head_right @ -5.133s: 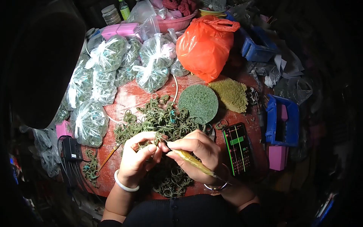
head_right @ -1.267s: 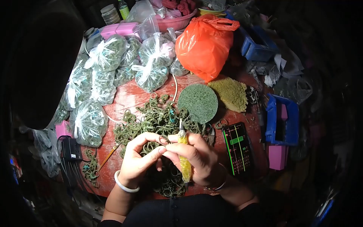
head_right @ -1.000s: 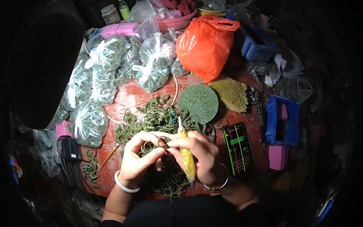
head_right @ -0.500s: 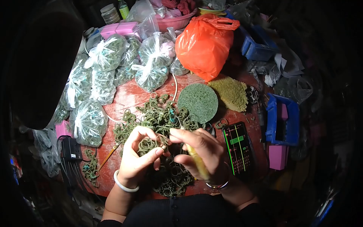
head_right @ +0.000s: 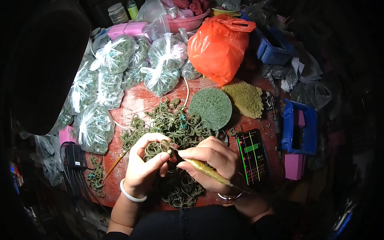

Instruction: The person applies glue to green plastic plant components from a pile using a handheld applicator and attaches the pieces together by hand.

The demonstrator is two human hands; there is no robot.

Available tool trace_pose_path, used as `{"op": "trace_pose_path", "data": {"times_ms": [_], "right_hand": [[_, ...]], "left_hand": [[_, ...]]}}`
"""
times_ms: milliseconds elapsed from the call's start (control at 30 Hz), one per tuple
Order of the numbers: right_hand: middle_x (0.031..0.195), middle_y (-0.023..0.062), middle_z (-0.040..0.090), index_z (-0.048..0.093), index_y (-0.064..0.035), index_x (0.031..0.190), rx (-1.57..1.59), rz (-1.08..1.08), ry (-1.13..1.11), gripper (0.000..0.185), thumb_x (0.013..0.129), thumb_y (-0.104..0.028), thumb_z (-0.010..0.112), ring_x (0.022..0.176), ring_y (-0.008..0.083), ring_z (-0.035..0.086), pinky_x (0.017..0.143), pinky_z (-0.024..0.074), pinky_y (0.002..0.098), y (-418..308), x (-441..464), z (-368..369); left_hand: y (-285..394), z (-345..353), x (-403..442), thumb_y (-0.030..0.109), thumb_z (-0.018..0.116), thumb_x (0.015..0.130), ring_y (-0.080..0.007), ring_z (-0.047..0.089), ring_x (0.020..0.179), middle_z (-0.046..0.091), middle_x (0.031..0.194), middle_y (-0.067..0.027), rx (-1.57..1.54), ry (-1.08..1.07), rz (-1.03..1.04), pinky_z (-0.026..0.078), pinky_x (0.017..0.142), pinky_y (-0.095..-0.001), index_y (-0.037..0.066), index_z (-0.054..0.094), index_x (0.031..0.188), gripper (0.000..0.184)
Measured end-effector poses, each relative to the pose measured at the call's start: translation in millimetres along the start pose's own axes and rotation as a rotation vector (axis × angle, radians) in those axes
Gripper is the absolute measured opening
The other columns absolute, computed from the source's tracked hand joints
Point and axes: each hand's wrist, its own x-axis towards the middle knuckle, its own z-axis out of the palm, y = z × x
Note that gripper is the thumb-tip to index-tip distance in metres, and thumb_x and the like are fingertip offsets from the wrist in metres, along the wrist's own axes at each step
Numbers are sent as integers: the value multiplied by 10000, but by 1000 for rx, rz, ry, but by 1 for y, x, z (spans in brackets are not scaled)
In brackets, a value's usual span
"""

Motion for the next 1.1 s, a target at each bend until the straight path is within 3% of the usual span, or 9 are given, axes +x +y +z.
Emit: {"op": "trace_pose_path", "data": {"times_ms": [67,200,300,333,400,567,800,933,1100], "right_hand": [[897,88,695,678,-21,1023,27,-9,-31,307,753,-31,825,687,210,628,619,507,315,3,0,-4],[883,95,705,647,11,1063,366,85,70,182,917,-81,708,701,115,630,612,499,254,16,-6,2],[914,116,692,653,1,1083,384,650,208,166,932,-62,681,733,148,655,649,519,269,-2,-2,-5],[914,116,692,653,1,1083,383,650,211,166,932,-62,681,733,148,655,649,519,269,6,-2,-3],[911,135,674,673,-30,1061,-202,226,90,182,883,-23,709,735,229,659,654,521,314,27,-4,8],[919,120,615,662,-39,1039,-441,114,-183,311,744,3,752,872,315,587,763,491,406,22,-3,12],[856,105,605,656,-39,984,-312,80,-202,271,738,30,744,814,303,593,725,486,391,25,-7,15],[805,103,596,640,-38,937,-249,90,33,287,701,83,750,730,294,602,658,481,391,17,-2,15],[847,120,611,644,-25,950,-357,89,-229,202,765,38,694,842,316,584,752,480,405,23,-5,14]], "left_hand": [[0,0,1,7,710,868,-141,671,797,633,1053,-108,-67,-10,0,491,500,-204,7,590,1171,325],[2,-6,4,1,654,896,-205,691,875,627,1065,-124,-259,-111,-50,525,521,-224,36,534,1229,356],[1,-8,4,16,630,910,-243,688,934,614,1075,-142,-461,-176,-25,538,520,-235,50,506,1239,354],[-1,-9,4,24,623,913,-260,683,964,606,1082,-150,-535,-203,-14,543,519,-239,55,494,1233,346],[-5,-11,7,45,626,925,-267,677,983,595,1083,-154,-531,-249,8,549,532,-245,49,525,1158,254],[-2,-5,4,79,613,949,-245,673,929,614,993,-125,-295,-118,-16,534,540,-249,32,572,1043,113],[0,-3,2,90,578,978,-203,675,856,642,933,-113,-219,-28,-75,525,546,-251,26,581,1062,105],[2,-1,1,91,575,986,-201,683,838,653,923,-118,-86,-33,-70,536,559,-257,26,583,1060,99],[-1,-1,2,27,595,974,-185,687,864,662,971,-119,-167,-33,-60,555,590,-252,1,598,1080,110]]}}
